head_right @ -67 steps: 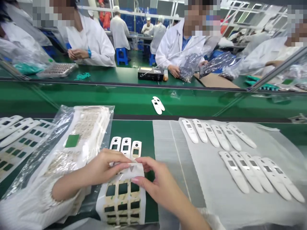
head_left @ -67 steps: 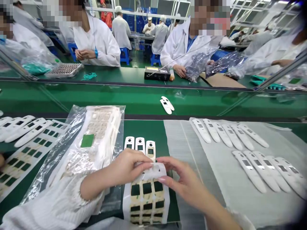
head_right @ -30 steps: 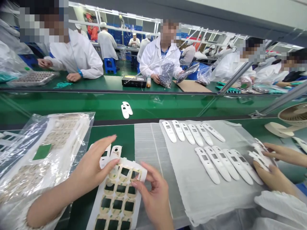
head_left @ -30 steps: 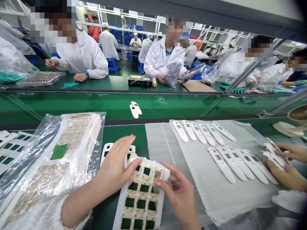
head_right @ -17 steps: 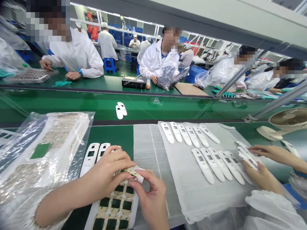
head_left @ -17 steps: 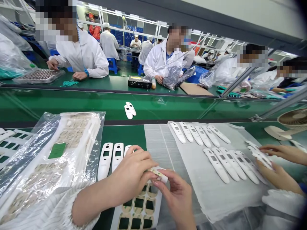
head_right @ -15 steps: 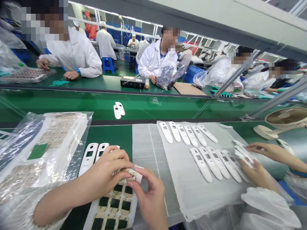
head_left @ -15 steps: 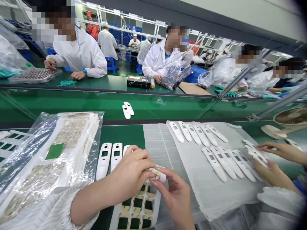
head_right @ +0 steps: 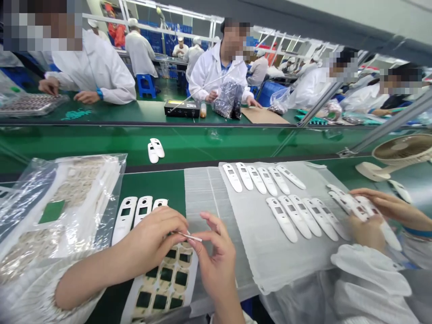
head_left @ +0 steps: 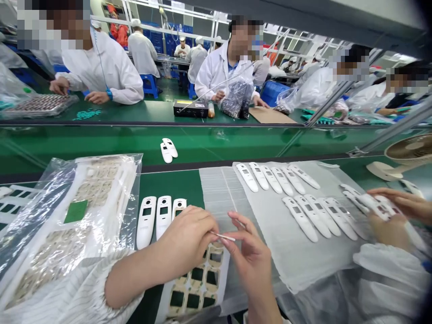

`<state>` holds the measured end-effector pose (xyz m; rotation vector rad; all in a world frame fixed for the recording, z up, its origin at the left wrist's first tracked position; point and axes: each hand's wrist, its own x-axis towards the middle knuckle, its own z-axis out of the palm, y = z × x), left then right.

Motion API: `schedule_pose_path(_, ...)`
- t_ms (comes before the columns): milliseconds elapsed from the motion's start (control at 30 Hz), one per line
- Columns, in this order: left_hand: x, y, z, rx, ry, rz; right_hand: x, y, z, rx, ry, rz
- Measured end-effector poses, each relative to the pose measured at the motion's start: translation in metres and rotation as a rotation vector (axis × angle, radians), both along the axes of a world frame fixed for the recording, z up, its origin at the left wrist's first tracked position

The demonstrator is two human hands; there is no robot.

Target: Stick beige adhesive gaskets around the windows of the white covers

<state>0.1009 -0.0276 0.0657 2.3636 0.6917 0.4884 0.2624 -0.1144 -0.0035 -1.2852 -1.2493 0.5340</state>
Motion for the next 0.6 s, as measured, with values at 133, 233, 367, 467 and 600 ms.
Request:
schedule_pose_path(133, 0.001, -0.002, 0.011, -0.047, 0.133, 0.004, 0.001, 0.0, 0.003, -0.007, -0.001, 0.097)
schedule_pose_path(233, 0.003, 0.0, 0.016, -0.073, 0.241, 0.006, 0.004, -0.001, 0.006, -0.02, -0.071, 0.106)
schedule_pose_path(367, 0.007, 0.003, 0.016, -0.067, 0.301, -0.004, 0.01, -0.004, 0.013, -0.003, -0.235, 0.074)
schedule_pose_path(467, 0.009, 0.003, 0.013, -0.057, 0.341, -0.011, 0.01, -0.005, 0.018, 0.037, -0.35, 0.04)
schedule_pose_path(600, 0.01, 0.003, 0.009, -0.055, 0.372, 0.004, 0.005, -0.003, 0.02, 0.127, -0.439, -0.012)
